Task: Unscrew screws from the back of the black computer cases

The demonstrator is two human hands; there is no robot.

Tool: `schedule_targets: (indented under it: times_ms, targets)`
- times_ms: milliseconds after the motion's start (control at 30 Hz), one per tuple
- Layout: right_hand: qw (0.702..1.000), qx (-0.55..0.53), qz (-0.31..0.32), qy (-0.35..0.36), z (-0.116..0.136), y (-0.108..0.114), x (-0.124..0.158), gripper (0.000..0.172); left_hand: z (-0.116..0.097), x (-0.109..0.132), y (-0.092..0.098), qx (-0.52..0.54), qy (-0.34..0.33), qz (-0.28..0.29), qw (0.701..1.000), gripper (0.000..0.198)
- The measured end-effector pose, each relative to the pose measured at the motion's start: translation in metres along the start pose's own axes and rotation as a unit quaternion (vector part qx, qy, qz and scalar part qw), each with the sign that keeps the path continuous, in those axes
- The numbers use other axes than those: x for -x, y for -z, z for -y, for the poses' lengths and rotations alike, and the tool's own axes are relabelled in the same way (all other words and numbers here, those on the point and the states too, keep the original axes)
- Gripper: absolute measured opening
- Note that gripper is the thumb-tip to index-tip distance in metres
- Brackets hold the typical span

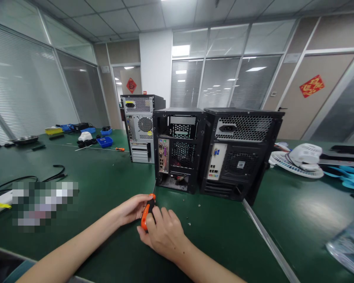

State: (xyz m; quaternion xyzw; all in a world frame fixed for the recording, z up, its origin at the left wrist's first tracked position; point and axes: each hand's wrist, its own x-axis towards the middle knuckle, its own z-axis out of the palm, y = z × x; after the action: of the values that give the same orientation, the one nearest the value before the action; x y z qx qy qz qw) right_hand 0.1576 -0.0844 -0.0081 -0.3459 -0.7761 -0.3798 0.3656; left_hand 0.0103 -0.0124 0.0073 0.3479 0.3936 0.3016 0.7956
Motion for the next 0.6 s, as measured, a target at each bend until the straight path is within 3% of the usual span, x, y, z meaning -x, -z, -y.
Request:
schedule_targets:
  times_ms: [233, 600]
  targets:
    - [0.995, 0.007, 0.037, 0.091, 0.0005, -0.0008, 0.0038, 0.020, -0.0021, 0.0008, -0.0010, 0.005, 0.006, -0.008, 1.000, 0.011]
    - [0.991, 0.015, 0.070, 0.116, -0.0014, 0.0010, 0.0039, 0.025, 0.0019, -0.0022, 0.0014, -0.021, -0.011, -0.007, 1.000, 0.024]
